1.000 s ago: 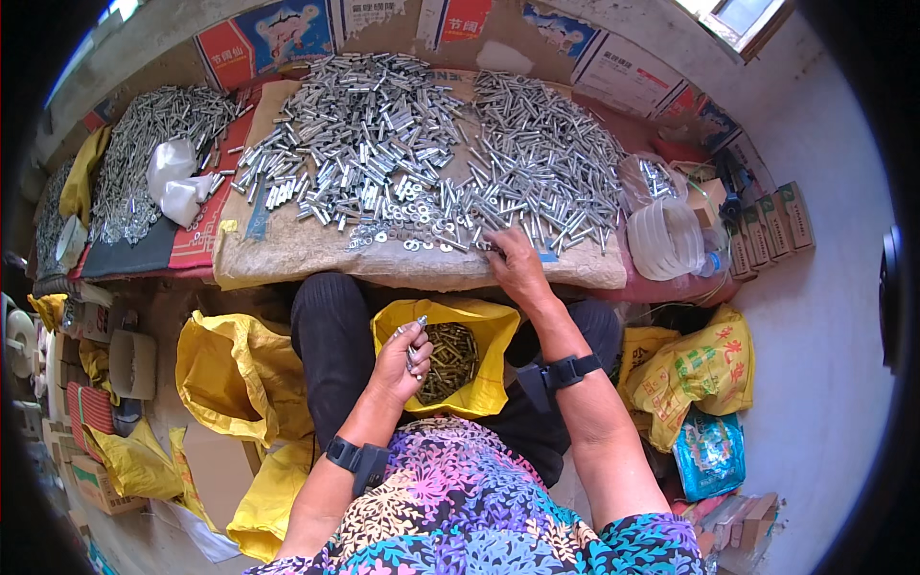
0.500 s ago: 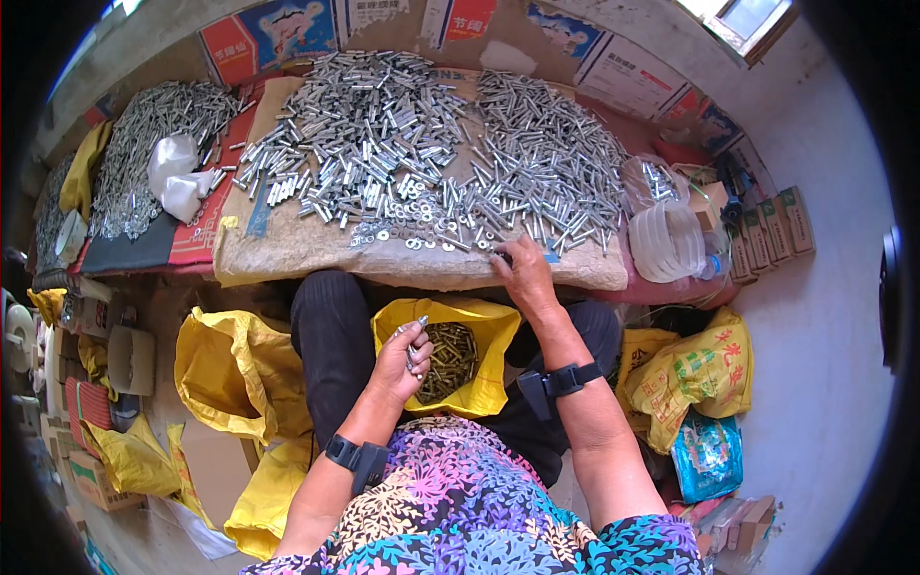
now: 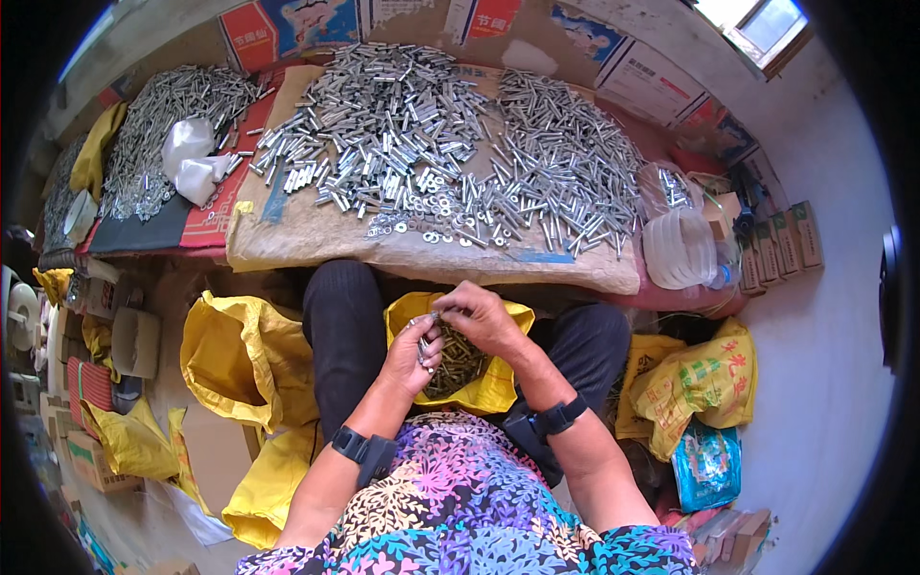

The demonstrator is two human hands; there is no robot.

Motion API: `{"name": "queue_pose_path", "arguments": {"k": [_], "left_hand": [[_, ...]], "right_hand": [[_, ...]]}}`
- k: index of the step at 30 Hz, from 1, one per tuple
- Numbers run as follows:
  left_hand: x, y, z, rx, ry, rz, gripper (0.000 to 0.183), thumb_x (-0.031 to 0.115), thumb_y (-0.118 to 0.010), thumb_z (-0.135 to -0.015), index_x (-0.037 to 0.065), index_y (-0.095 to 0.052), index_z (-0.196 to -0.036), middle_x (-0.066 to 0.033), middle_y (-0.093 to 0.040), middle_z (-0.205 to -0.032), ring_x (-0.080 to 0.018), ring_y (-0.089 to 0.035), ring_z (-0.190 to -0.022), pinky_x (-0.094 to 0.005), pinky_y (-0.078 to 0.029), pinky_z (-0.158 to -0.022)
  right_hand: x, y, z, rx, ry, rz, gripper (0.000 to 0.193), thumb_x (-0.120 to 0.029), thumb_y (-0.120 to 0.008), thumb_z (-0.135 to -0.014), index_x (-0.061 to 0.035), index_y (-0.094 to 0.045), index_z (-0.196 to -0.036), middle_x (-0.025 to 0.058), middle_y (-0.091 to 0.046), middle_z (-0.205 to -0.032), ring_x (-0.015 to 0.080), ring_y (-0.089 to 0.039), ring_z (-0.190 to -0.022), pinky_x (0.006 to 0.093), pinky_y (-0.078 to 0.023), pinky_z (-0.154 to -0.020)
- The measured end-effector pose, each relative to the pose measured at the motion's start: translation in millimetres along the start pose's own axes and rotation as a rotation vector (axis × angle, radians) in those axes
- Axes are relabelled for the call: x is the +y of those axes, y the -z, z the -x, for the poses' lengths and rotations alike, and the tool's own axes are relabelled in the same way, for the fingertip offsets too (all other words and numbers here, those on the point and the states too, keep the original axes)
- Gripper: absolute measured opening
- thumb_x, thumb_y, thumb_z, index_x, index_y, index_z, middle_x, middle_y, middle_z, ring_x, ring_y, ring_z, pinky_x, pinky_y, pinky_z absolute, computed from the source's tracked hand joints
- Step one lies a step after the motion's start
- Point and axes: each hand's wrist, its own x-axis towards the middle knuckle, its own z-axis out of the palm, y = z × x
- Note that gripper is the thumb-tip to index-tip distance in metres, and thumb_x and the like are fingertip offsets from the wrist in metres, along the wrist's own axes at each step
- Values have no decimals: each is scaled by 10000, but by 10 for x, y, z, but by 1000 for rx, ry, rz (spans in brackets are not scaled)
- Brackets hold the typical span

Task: Sorting and grouping small metal bolts and washers from a large pile into a smaller container.

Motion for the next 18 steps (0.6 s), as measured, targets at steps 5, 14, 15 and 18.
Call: {"name": "queue_pose_path", "arguments": {"k": [5, 14, 15, 18], "left_hand": [[-9, 26, 18, -45, 19, -37, 87, 173, -519, -922, 134, -504, -845, 32, -444, -657, -64, -400, -479, -188, -279, -358], [-19, -33, 53, -57, 10, -86, 84, 157, -514, -919, 137, -499, -839, 35, -430, -649, -61, -395, -478, -187, -272, -356], [-21, -37, 58, -54, 10, -88, 86, 156, -514, -919, 137, -499, -837, 35, -429, -649, -60, -395, -479, -186, -272, -356], [-26, -39, 66, -54, 6, -94, 90, 155, -515, -919, 137, -498, -832, 36, -428, -649, -59, -396, -480, -183, -273, -356]], "right_hand": [[-40, -13, 57, -18, -7, 19, 167, -18, -656, -773, -33, -659, -939, 114, -582, -803, 242, -587, -739, 321, -463, -648], [-194, 86, 104, -60, 3, 180, 168, -56, -650, -783, -17, -653, -946, 143, -582, -795, 308, -594, -737, 355, -472, -650], [-195, 85, 104, -60, -12, 177, 169, -67, -647, -784, -18, -653, -946, 145, -582, -793, 312, -593, -740, 357, -472, -654], [-221, 81, 110, -60, -40, 174, 169, -91, -640, -791, -18, -653, -942, 148, -583, -792, 316, -590, -742, 359, -472, -656]]}}
